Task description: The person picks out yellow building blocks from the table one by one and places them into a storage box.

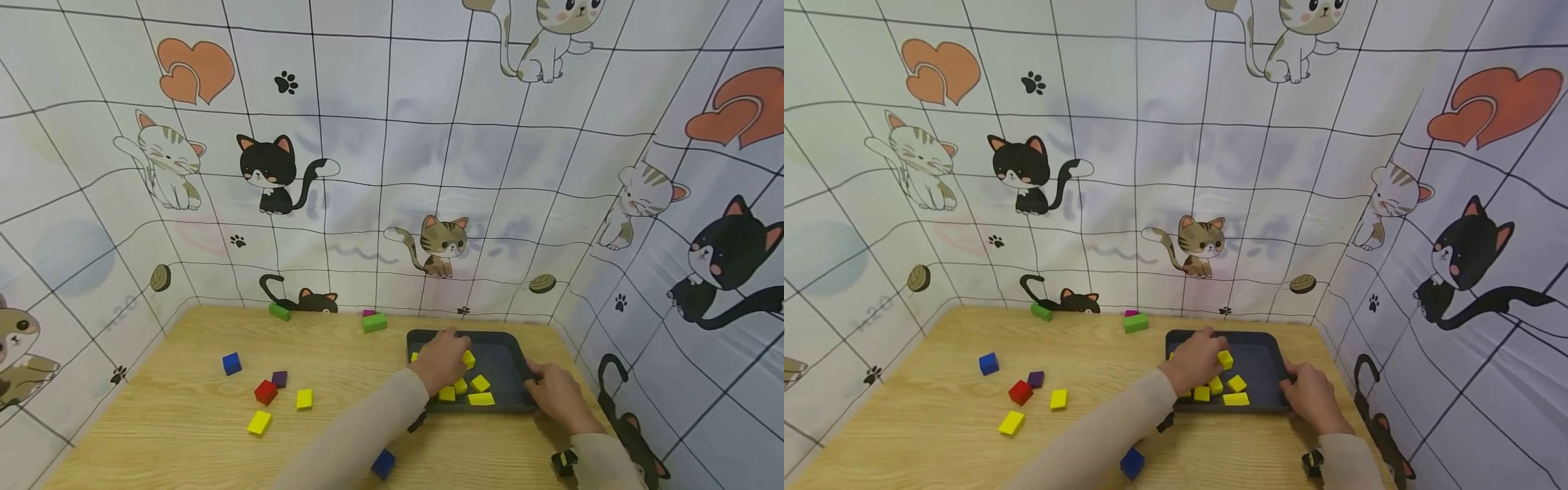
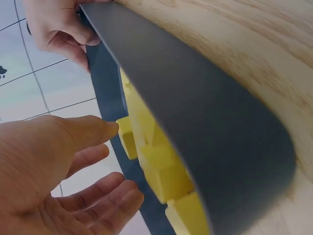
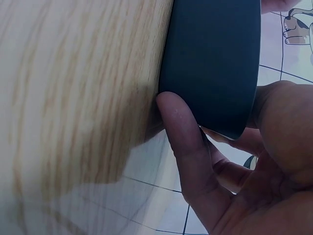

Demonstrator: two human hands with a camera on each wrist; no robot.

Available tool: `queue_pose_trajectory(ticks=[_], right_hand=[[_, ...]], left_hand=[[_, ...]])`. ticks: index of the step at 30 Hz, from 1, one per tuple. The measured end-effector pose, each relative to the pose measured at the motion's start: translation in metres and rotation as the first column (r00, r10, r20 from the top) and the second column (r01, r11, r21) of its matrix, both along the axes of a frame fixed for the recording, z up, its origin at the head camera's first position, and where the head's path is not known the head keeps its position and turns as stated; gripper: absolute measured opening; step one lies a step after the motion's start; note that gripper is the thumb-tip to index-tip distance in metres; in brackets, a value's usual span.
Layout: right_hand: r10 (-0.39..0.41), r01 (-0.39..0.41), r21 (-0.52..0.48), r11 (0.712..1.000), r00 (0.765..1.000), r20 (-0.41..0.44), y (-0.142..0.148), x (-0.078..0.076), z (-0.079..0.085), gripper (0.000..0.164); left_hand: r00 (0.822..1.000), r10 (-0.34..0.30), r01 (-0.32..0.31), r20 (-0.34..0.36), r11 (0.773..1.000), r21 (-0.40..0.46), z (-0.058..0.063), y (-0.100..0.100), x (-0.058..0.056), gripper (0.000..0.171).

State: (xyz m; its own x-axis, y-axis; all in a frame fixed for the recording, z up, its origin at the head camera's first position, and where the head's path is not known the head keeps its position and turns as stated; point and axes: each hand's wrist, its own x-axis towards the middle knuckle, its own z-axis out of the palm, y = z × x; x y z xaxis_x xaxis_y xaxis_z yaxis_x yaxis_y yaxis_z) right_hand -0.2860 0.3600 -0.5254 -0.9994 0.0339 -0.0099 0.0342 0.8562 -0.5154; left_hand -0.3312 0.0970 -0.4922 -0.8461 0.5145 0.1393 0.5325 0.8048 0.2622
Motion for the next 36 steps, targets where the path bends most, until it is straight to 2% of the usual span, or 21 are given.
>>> queue_pose_trajectory(ticks=[8, 12, 16, 20, 28, 32, 36], right_hand=[[0.002, -0.002, 0.032, 0.999, 1.0, -0.001, -0.001, 0.0, 0.004, 0.055], [0.003, -0.003, 0.035, 0.999, 1.0, -0.001, -0.001, 0.0, 0.005, 0.055], [0.007, -0.007, 0.029, 1.0, 1.0, 0.002, -0.001, -0.001, 0.005, 0.055], [0.011, -0.011, 0.025, 1.0, 1.0, -0.005, -0.002, 0.0, 0.004, 0.055], [-0.001, 0.001, 0.003, 1.0, 1.0, 0.003, 0.0, 0.0, -0.001, 0.055], [-0.007, 0.008, -0.01, 1.0, 1.0, 0.012, 0.001, -0.001, -0.002, 0.056], [-0.017, 0.017, -0.015, 1.0, 1.0, 0.014, 0.002, -0.002, -0.002, 0.056]], left_hand=[[0.993, -0.009, 0.01, -0.12, 1.0, 0.001, 0.017, -0.036, 0.01, 0.036], [0.993, 0.02, -0.018, -0.116, 1.0, 0.025, 0.022, -0.057, 0.015, 0.042], [0.993, 0.044, -0.038, -0.109, 0.998, 0.058, 0.022, -0.085, 0.021, 0.045], [0.991, 0.072, -0.062, -0.111, 0.994, 0.092, 0.017, -0.123, 0.03, 0.047], [0.981, 0.147, -0.135, -0.13, 0.986, 0.093, 0.004, -0.203, 0.057, 0.049], [0.977, 0.178, -0.17, -0.121, 0.983, 0.071, -0.006, -0.234, 0.067, 0.051], [0.974, 0.202, -0.197, -0.107, 0.979, 0.057, -0.015, -0.256, 0.071, 0.053]])
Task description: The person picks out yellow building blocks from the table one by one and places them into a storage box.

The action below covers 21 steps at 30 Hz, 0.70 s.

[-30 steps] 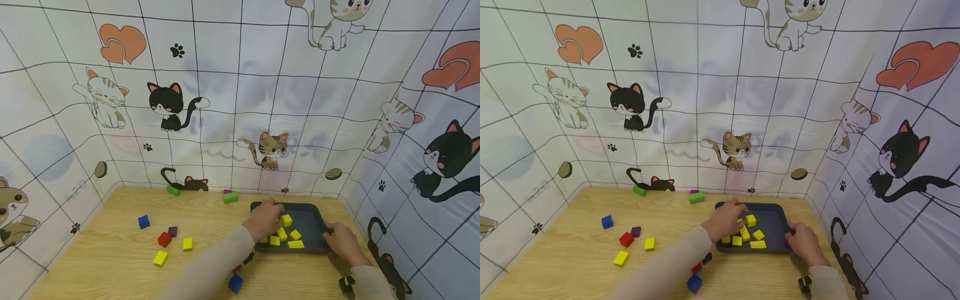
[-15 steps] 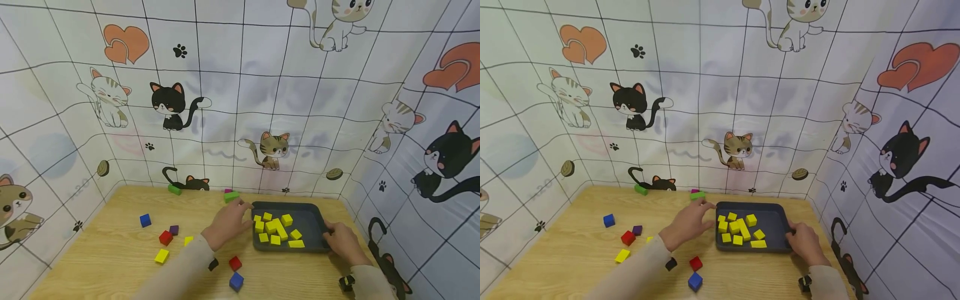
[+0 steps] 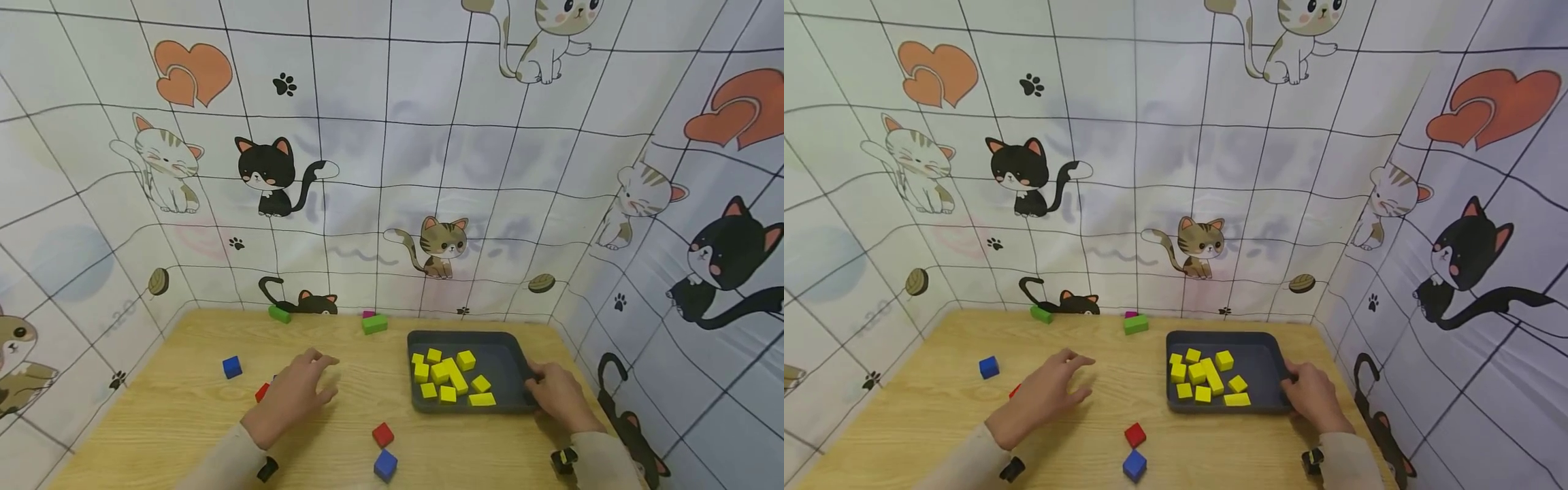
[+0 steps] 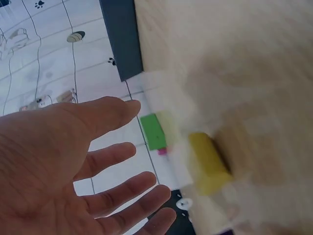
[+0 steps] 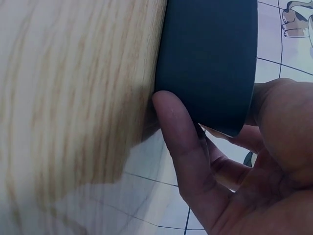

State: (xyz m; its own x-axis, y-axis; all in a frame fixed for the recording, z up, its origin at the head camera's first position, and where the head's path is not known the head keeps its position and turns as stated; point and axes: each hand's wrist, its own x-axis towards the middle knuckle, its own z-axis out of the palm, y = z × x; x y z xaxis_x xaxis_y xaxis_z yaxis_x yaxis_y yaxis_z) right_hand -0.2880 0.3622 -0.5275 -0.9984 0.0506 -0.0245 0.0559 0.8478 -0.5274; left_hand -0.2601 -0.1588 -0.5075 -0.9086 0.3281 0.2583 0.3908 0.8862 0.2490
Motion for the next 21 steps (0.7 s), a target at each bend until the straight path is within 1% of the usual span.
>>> queue_pose_trajectory(ticks=[2, 6, 9, 13, 16, 21], right_hand=[[0.0, 0.0, 0.009, 1.0, 1.0, 0.009, 0.0, 0.0, 0.0, 0.056], [0.01, -0.01, 0.016, 1.0, 1.0, 0.007, -0.002, -0.001, 0.003, 0.056], [0.019, -0.019, 0.011, 1.0, 1.0, -0.005, 0.0, -0.002, 0.005, 0.055], [0.026, -0.026, 0.007, 1.0, 1.0, 0.002, 0.0, -0.002, 0.005, 0.055], [0.031, -0.031, -0.007, 1.0, 1.0, -0.001, 0.001, -0.001, 0.006, 0.055], [0.038, -0.038, 0.007, 0.999, 0.999, -0.015, 0.0, 0.0, 0.005, 0.053]], left_hand=[[1.0, 0.009, -0.009, 0.016, 1.0, 0.007, -0.004, -0.008, 0.003, 0.054], [0.999, 0.021, -0.022, 0.041, 1.0, 0.02, -0.006, -0.018, 0.007, 0.055], [0.997, 0.045, -0.046, 0.067, 0.999, 0.022, -0.005, -0.019, 0.009, 0.055], [0.99, 0.084, -0.086, 0.11, 0.996, 0.012, -0.003, -0.022, 0.012, 0.056], [0.987, 0.084, -0.089, 0.136, 0.996, 0.029, -0.004, -0.024, 0.013, 0.057], [0.986, 0.049, -0.059, 0.162, 0.997, 0.058, -0.012, -0.024, 0.017, 0.056]])
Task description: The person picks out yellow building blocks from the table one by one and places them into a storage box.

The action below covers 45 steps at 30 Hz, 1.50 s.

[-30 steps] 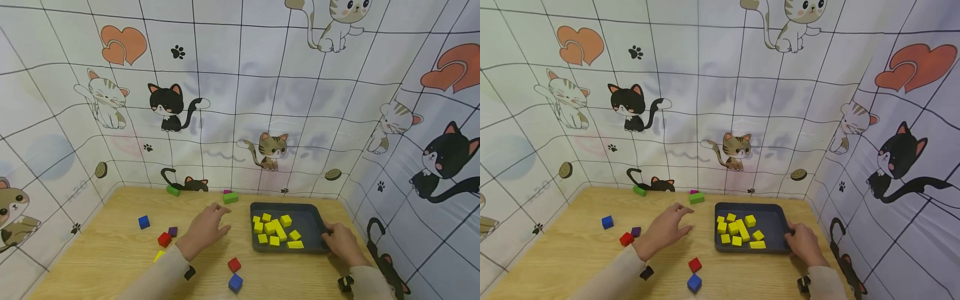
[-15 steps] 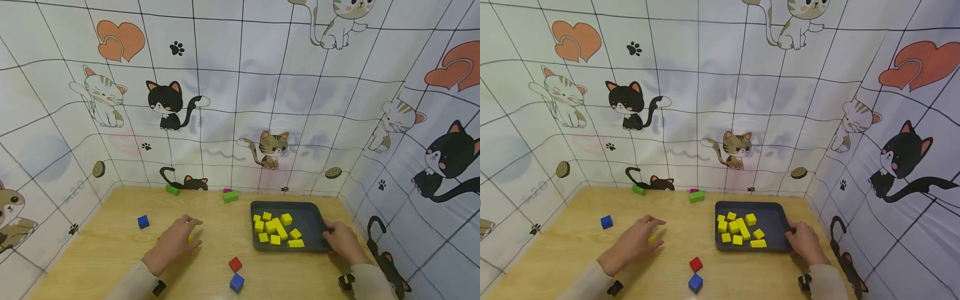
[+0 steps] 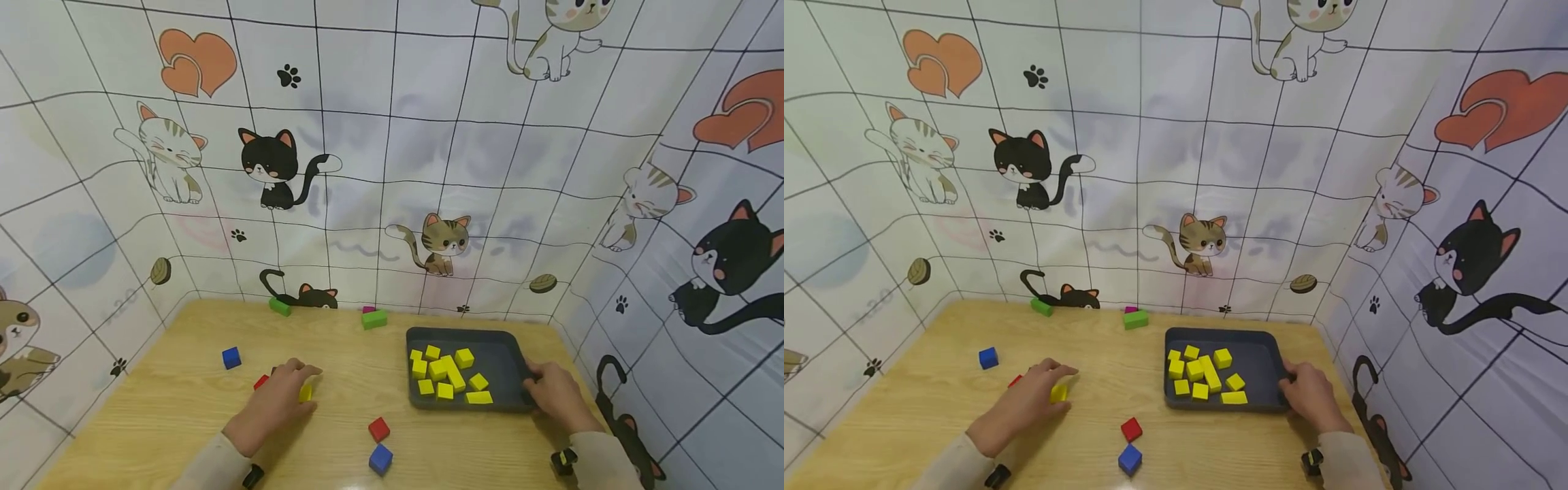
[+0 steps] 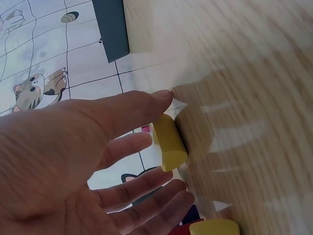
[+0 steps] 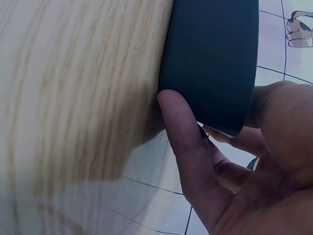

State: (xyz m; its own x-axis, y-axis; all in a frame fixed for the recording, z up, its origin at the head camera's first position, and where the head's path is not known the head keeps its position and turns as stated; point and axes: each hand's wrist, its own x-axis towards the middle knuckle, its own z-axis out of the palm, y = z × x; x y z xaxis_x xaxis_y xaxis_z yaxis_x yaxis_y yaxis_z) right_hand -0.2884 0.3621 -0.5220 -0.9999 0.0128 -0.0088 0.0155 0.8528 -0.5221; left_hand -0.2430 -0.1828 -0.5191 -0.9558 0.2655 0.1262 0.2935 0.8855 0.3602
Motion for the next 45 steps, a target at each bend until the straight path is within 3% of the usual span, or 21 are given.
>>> queue_pose_trajectory(ticks=[8, 17, 45], right_hand=[[0.001, -0.001, 0.0, 1.0, 1.0, 0.014, -0.0067, 0.0036, 0.001, 0.055], [-0.024, 0.024, 0.009, 1.0, 0.999, 0.023, -0.0024, 0.002, 0.0006, 0.055], [-0.026, 0.025, 0.034, 0.999, 1.0, 0.01, -0.0023, 0.0008, 0.0007, 0.055]], left_hand=[[0.999, -0.034, 0.034, -0.005, 0.999, 0.012, -0.0006, -0.0045, 0.0033, 0.046], [0.99, -0.127, 0.135, -0.066, 0.984, 0.12, 0.0007, -0.0055, 0.0028, 0.036], [0.994, -0.109, 0.112, -0.027, 0.987, 0.119, 0.0025, 0.0017, 0.0025, 0.032]])
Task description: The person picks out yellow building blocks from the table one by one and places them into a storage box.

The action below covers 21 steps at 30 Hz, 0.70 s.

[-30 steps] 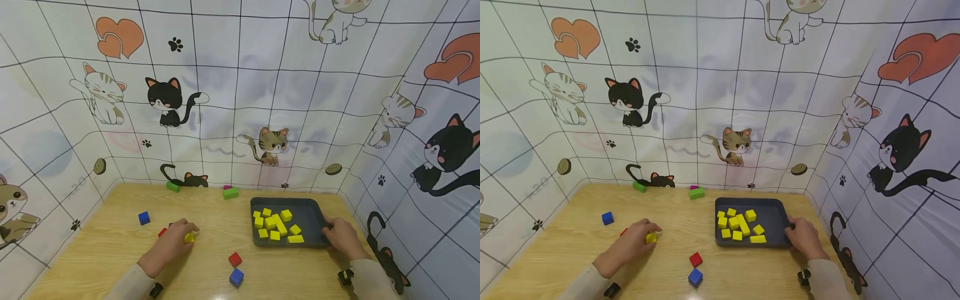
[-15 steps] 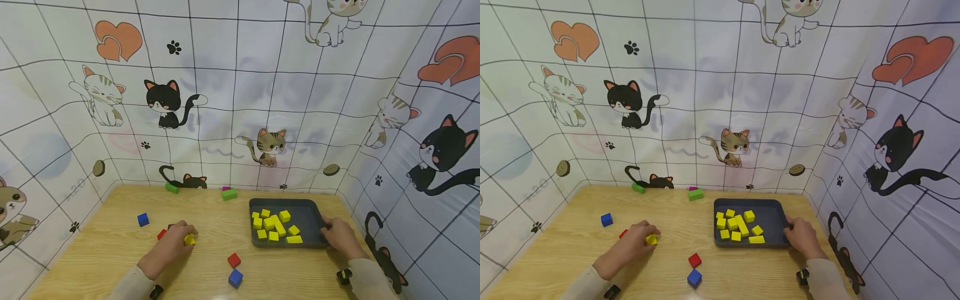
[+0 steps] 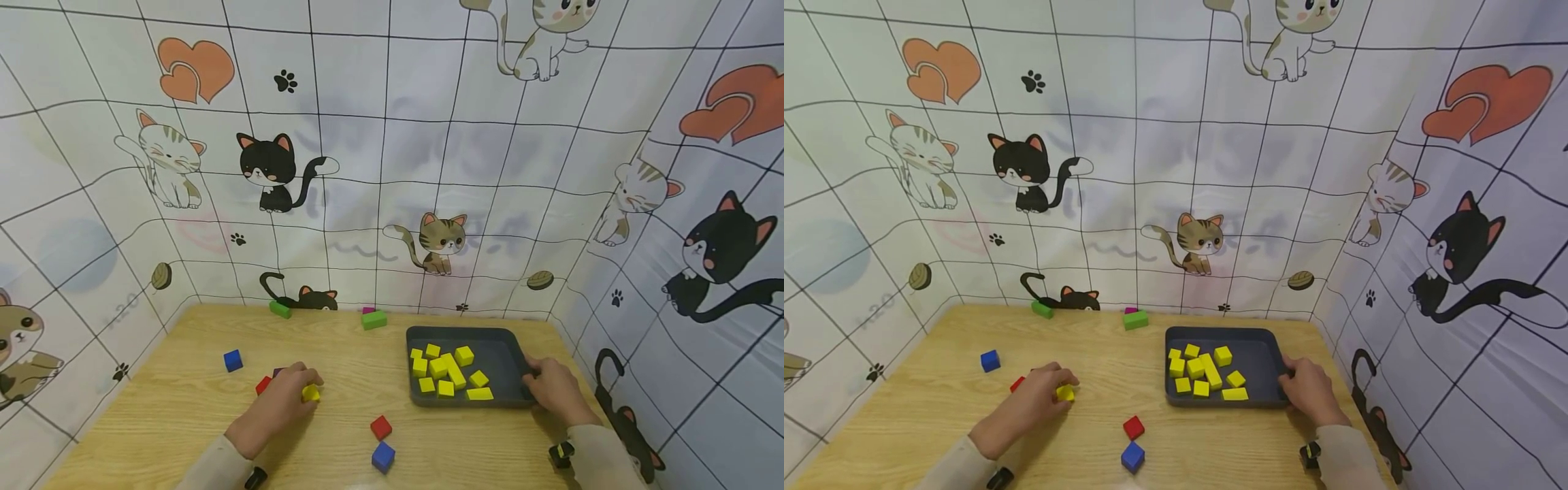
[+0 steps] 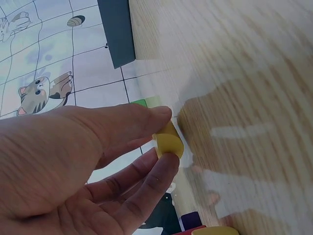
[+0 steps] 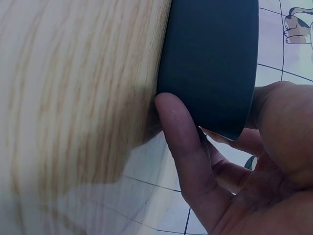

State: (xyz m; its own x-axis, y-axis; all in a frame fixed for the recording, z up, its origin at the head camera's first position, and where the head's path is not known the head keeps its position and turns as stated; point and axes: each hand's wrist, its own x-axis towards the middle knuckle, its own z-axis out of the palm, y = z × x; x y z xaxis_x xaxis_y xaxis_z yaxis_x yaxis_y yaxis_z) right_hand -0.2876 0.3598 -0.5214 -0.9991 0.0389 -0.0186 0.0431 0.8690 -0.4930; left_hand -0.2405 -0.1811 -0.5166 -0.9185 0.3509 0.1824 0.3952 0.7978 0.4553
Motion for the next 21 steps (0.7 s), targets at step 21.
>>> queue_pose_trajectory(ticks=[21], right_hand=[[0.003, -0.003, -0.003, 1.0, 1.0, 0.007, -0.001, 0.0, 0.0, 0.055]], left_hand=[[0.998, -0.041, 0.04, -0.053, 0.999, -0.003, 0.017, 0.06, -0.022, 0.029]])
